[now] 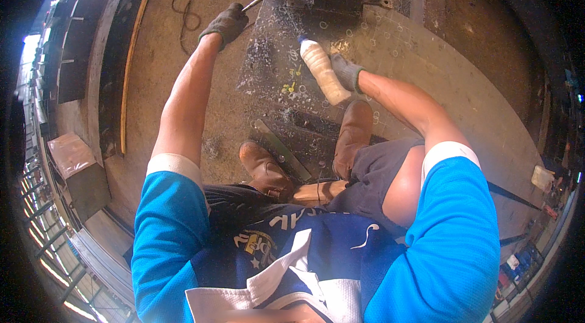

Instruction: The person operates a drill press to drill holes into a metal plate, repeatedly applying liquid from a bottle to the drilling area and using a metal rod to clear debris. The person adjusts the drill press handle and continues drilling at marked locations on the plate.

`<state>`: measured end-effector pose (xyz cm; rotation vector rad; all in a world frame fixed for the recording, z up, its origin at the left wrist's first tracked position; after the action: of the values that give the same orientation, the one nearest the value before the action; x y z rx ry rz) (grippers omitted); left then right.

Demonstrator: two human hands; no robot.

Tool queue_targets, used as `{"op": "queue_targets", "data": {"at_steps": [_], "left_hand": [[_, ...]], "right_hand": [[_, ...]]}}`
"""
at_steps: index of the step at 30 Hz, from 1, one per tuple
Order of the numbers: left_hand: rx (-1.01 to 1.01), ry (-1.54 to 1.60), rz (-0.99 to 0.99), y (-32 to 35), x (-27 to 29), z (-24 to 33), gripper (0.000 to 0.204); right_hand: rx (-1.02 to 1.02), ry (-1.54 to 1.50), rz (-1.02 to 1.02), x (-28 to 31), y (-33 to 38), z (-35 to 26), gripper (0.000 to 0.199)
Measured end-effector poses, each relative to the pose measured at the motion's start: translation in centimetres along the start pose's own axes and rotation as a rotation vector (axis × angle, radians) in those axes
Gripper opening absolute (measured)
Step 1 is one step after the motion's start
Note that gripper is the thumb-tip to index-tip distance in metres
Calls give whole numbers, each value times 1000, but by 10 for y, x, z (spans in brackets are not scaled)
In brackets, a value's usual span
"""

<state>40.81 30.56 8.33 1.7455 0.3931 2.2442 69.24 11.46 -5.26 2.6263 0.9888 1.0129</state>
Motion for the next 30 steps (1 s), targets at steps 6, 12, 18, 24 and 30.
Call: {"op": "queue_targets", "data": {"at_steps": [6,12,18,24,30], "left_hand": [[-8,-13,-3,-6,-4,2,36],[-5,-2,6,-8,-5,3,35],[-1,7,-2,-7,-7,2,37],[-23,5,-3,-7,-6,0,37],[-9,17,2,-7,-6,-3,35]], "right_hand": [[-202,-1011,259,-11,-3,-4,47],[-261,-781,258,-4,1,-11,47],[-174,-136,39,7,11,-6,45],[-92,-63,110,9,4,-7,39],[-72,89,65,13,5,-13,41]]}}
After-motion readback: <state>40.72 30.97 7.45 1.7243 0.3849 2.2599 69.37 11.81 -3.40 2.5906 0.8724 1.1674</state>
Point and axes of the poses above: each hand's wrist, its own y-axis away from the middle knuckle, its own x-axis out of the back of the hand, z = x × y, the point moved 7 cm from there along -y, towards the middle knuckle, and after that the axes turned 13 degrees about x, right-handed, at the moved point
